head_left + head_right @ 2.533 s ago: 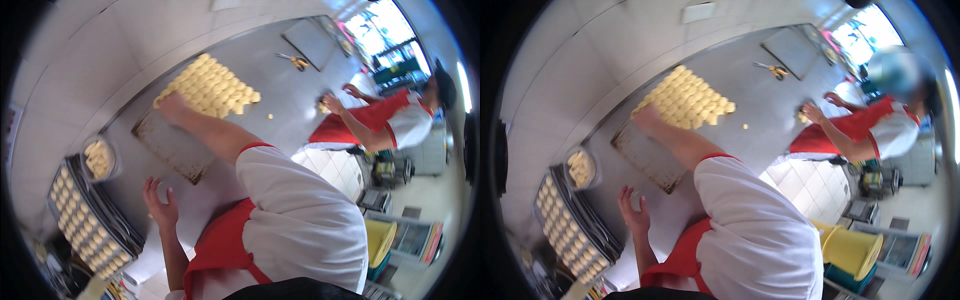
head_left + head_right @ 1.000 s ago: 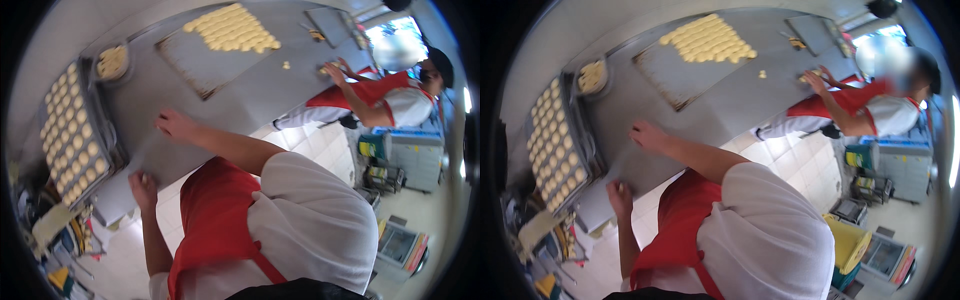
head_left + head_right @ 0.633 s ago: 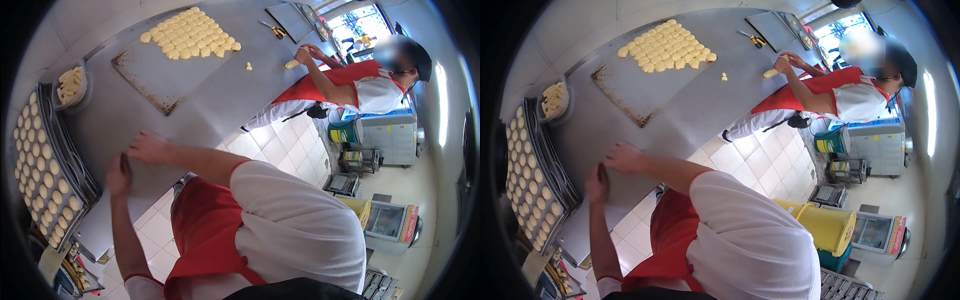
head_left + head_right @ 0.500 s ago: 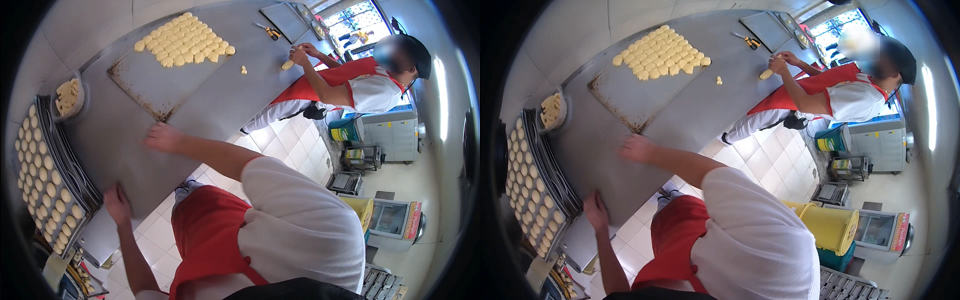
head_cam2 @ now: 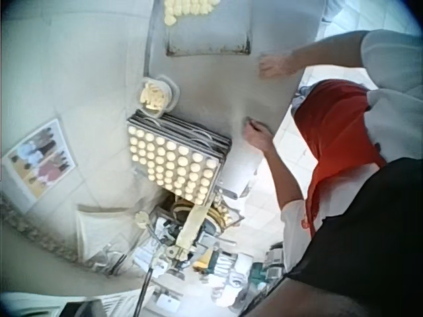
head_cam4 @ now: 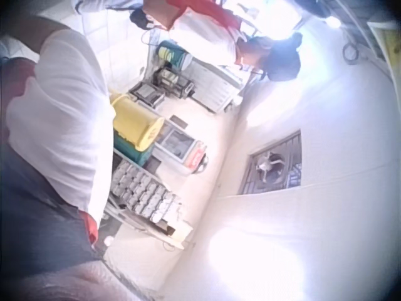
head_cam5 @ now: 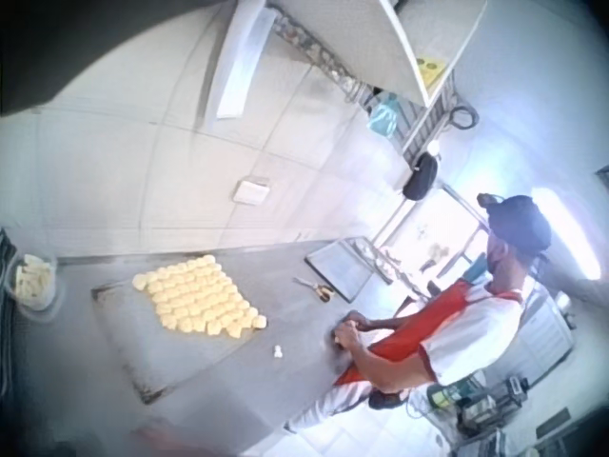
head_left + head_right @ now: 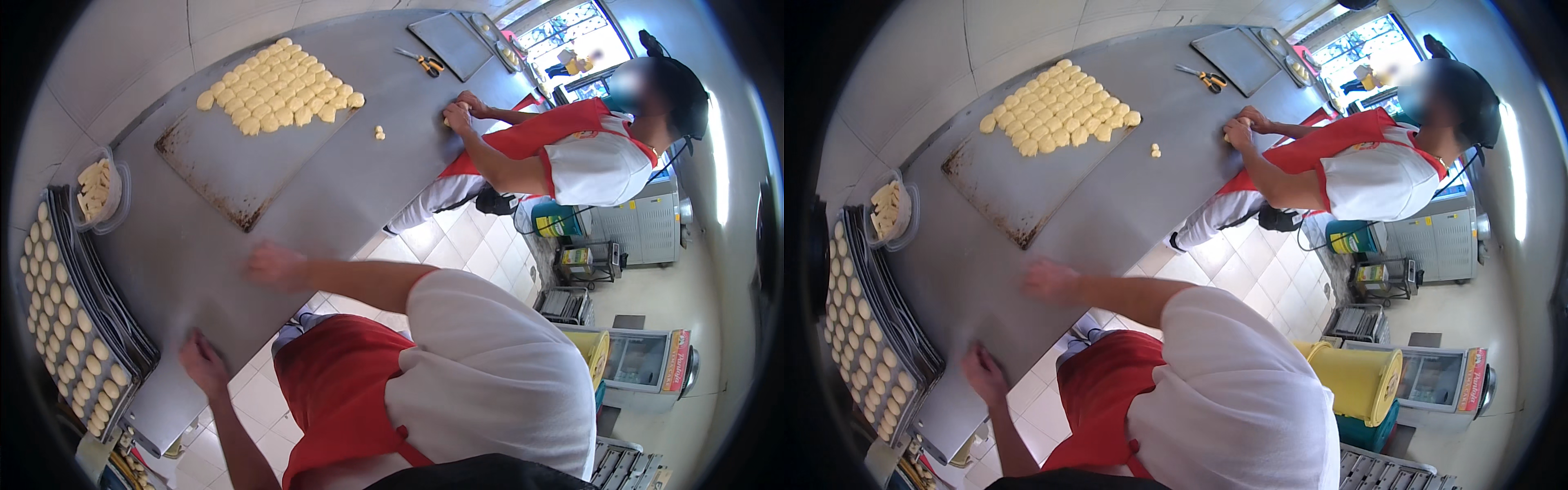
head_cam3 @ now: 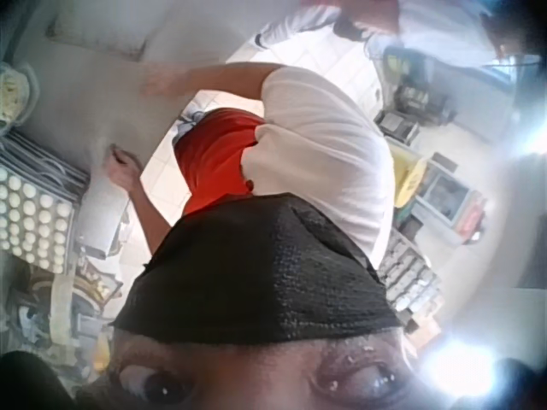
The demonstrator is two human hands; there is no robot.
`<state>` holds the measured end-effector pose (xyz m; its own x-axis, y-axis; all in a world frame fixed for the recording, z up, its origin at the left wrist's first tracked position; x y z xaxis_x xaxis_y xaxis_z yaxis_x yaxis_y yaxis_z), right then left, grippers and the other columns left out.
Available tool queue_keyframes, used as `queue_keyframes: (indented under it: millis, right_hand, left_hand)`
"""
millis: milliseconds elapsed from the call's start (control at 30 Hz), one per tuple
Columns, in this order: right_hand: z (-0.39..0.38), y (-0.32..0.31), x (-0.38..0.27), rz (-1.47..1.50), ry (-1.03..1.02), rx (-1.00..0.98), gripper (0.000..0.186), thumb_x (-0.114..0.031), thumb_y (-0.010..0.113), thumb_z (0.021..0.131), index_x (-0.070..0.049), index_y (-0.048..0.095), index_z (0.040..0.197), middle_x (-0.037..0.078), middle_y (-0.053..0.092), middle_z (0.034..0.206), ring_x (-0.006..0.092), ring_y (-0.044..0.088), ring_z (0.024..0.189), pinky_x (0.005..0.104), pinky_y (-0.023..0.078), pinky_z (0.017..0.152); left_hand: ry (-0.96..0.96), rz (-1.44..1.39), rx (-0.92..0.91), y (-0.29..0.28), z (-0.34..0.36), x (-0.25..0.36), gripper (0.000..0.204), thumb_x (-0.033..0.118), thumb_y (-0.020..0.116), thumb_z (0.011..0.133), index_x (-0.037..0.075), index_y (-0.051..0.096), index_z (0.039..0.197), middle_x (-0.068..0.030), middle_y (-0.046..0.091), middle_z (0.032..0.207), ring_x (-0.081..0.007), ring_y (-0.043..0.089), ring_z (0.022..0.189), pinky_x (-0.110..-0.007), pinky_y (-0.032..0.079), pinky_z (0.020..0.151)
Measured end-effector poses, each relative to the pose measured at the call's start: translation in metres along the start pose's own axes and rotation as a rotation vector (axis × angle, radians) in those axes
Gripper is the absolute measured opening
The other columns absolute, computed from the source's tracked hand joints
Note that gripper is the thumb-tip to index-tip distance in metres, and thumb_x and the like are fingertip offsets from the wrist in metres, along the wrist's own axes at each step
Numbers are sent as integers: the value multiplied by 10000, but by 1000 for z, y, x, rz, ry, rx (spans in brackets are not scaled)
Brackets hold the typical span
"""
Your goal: The person shapes pieces of dough into rounds by hand and places them in a grid on a metal tray.
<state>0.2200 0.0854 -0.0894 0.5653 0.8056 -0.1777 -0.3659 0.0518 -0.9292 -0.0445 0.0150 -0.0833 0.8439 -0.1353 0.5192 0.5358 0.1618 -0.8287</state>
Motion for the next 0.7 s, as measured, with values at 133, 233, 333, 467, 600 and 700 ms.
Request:
queue_keyframes:
  millis: [133, 233, 333, 467, 600, 700]
  right_hand:
    - [9, -3, -62, 331, 63, -171, 346, -266, 733, 860, -186, 675, 1191, -5, 640, 1031, 222, 601, 1067, 465, 471, 973]
    - [69, 4, -41, 172, -53, -173, 260, -241, 681, 884, -180, 688, 1137, 0, 685, 1015, 222, 647, 1109, 461, 476, 1025]
    - [46, 3, 14, 202, 59, -81, 342, -281, 729, 873, -193, 694, 1202, 8, 691, 1117, 232, 620, 1176, 451, 468, 1028]
    - [-15, -18, -20, 39, 3, -49, 309, -310, 706, 889, -188, 707, 1172, 5, 704, 1088, 226, 631, 1173, 438, 473, 1030]
    - [35, 1, -59, 195, -95, -40, 327, -309, 708, 888, -179, 709, 1188, 18, 693, 1016, 246, 644, 1086, 446, 476, 1035]
    - [57, -2, -14, 234, -48, -43, 301, -288, 728, 870, -176, 706, 1149, 26, 678, 993, 253, 639, 1036, 457, 477, 1031]
  left_hand:
    - [222, 116, -33, 18, 47, 93, 215, 111, 635, 1009, 67, 712, 1205, -184, 716, 1064, -397, 660, 973, -522, 516, 883]
    - [152, 39, -40, 26, 79, 40, 213, 100, 627, 1013, 68, 720, 1201, -176, 715, 1036, -398, 661, 979, -508, 522, 870]
    - [192, 137, 158, -6, 69, 19, 212, 104, 648, 1007, 54, 726, 1198, -176, 700, 982, -395, 663, 985, -494, 529, 858]
    - [33, 6, 15, 12, 14, 42, 211, 113, 664, 1000, 62, 726, 1195, -176, 701, 989, -391, 662, 985, -501, 531, 867]
    - [246, 104, -2, 27, 77, 77, 161, 93, 662, 1003, 68, 762, 1127, -164, 714, 945, -389, 671, 902, -491, 533, 836]
    - [54, 34, -16, 7, 92, 28, 177, 75, 685, 977, 81, 741, 1145, -151, 718, 990, -366, 675, 959, -492, 539, 870]
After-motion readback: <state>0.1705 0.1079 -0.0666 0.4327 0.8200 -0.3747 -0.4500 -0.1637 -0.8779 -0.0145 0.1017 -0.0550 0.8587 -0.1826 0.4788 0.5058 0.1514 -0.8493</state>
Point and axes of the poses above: each hand's wrist, its own z-axis towards the middle knuckle, its own y-axis out of the palm, x = y × z, the point moved 9 cm from there along z, towards the middle knuckle
